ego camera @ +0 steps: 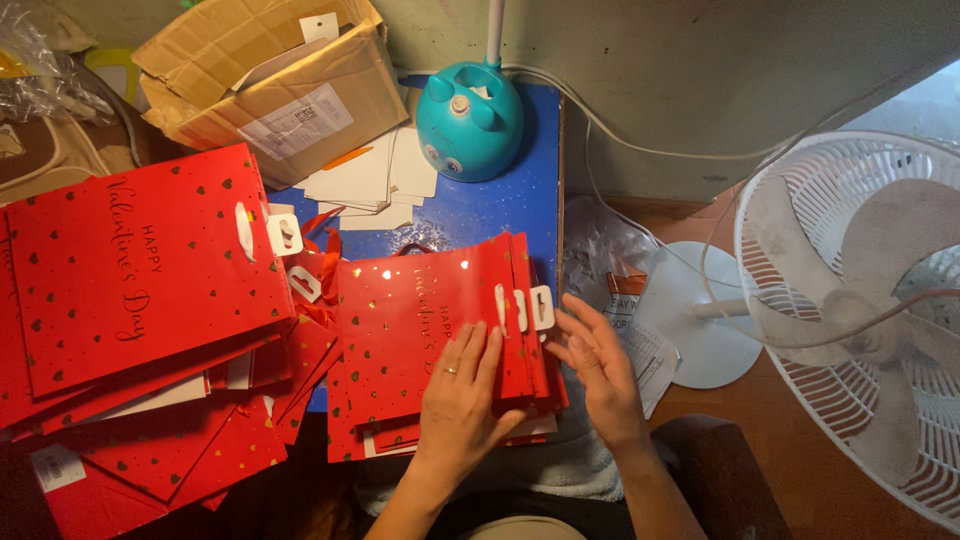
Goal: The person assembles red Valentine's Day gift bags by threading white plastic handles through the bag slots and securing them. They then insert red ribbons into the bags and stack the finished items on the table.
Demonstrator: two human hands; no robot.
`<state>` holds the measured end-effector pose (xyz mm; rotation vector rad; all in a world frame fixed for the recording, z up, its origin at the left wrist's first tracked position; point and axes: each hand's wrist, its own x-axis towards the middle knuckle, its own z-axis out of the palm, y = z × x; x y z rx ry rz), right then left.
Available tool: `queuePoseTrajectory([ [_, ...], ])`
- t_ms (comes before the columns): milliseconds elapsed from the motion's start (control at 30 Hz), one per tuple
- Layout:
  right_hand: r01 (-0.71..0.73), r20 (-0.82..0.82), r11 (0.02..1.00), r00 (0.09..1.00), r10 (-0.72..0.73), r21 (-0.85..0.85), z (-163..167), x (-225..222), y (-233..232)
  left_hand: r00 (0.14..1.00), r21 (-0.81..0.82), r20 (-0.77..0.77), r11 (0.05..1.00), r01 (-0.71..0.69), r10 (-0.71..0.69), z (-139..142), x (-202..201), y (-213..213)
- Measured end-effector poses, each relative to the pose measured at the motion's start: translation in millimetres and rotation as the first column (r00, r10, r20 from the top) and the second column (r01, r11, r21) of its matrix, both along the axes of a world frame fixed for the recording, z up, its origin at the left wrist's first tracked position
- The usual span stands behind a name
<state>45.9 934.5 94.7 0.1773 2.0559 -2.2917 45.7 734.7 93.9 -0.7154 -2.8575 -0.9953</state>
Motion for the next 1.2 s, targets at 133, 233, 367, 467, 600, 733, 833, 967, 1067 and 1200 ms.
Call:
queuePoseTrajectory([
  [133,-0.069,-0.027,0.998,0.997,0.069,-0.008,10,-5,-5,0.999,-0.006,-0.029,1.000,-0.027,0.027,-6,-1,-3],
  [233,-0.062,-0.046,0.997,0.997,0.064,0.035,11,-9,-2,0.994,-0.010,-0.078,0.997,-0.070,0.069,-17,-3,-4],
  [367,-0.008,-0.005,0.965,1.000,0.009,0.262,2,-2,1,0.994,-0.049,-0.085,0.996,-0.070,0.066,-30,0,-7],
  [467,-0.033,0.036,0.879,0.999,0.017,0.476,-10,4,4,0.996,-0.084,-0.072,0.994,-0.065,0.059,-32,3,-5],
  [600,-0.060,0.032,0.928,0.998,0.051,0.367,-20,10,1,0.993,-0.226,-0.106,0.971,-0.081,0.059,-25,6,5],
  [733,-0.040,0.003,0.941,0.999,0.042,0.336,-16,11,-3,0.996,-0.224,-0.007,0.971,-0.086,0.086,-12,9,9],
  [833,0.012,-0.035,0.976,0.999,-0.005,0.217,-2,10,3,0.995,-0.215,0.060,0.975,-0.065,0.079,-4,9,12],
  [967,-0.016,0.001,0.995,1.000,0.016,0.094,19,8,3,0.995,-0.249,0.065,0.966,-0.062,0.081,0,10,15],
  [1067,-0.091,-0.010,0.996,0.996,0.091,0.010,27,7,-8,0.992,-0.219,0.084,0.973,-0.074,0.095,-2,13,16],
  [1200,-0.130,-0.062,0.991,0.989,0.131,0.015,29,4,-12,0.992,-0.106,0.004,0.987,-0.123,0.124,-10,18,13],
])
